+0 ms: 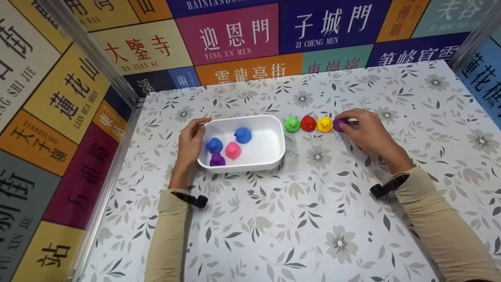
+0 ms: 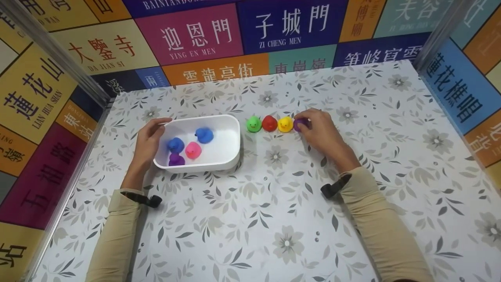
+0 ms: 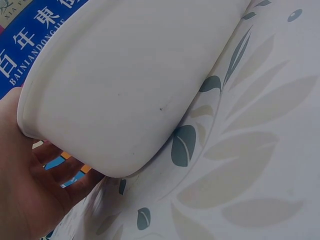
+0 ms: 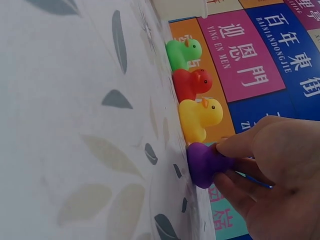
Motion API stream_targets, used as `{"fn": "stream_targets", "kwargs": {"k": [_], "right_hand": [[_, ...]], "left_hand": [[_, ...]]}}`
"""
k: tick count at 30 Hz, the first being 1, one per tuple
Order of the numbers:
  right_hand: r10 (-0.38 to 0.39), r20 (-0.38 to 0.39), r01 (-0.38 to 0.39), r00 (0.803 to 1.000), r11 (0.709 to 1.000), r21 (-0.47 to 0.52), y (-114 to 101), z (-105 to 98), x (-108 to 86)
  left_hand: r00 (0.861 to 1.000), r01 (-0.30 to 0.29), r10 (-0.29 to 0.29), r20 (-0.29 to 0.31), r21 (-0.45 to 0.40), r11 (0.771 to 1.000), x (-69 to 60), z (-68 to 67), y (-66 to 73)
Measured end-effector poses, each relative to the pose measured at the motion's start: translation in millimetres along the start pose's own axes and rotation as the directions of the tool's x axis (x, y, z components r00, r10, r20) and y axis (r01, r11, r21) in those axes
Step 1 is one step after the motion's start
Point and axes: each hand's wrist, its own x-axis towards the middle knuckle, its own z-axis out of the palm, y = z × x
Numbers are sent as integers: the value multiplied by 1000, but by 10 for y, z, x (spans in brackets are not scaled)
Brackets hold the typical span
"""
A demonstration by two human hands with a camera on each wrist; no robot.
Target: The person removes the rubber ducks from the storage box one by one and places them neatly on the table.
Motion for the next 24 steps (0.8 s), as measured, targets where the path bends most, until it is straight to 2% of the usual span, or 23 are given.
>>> {"fn": "stream_targets", "kwargs": {"k": [3,5,12,16,21,24], "right_hand": [[13,2,-13,1000,1000,15,6,-4,4],[14,1,-14,1000,1000,22,11,-4,7],[-4,-26,5,1000,1000,29,49,16,24],[-5,-39,6,999,1000,13,35,-17,16],[33,-4,-33,999,999,1,-22,-127,-28],[59,39,-59,997,998,6,-38,-158,-46]], "left_hand": [[1000,8,-8,5,12,1000,-56,-6,130],[1000,13,-13,6,15,1000,-74,-10,170],[999,31,-31,9,-6,999,-50,0,106],[999,44,-44,7,1,999,-60,-1,139],[999,41,-41,8,15,999,-69,-5,166],[999,45,-45,5,17,999,-53,-1,130]]}}
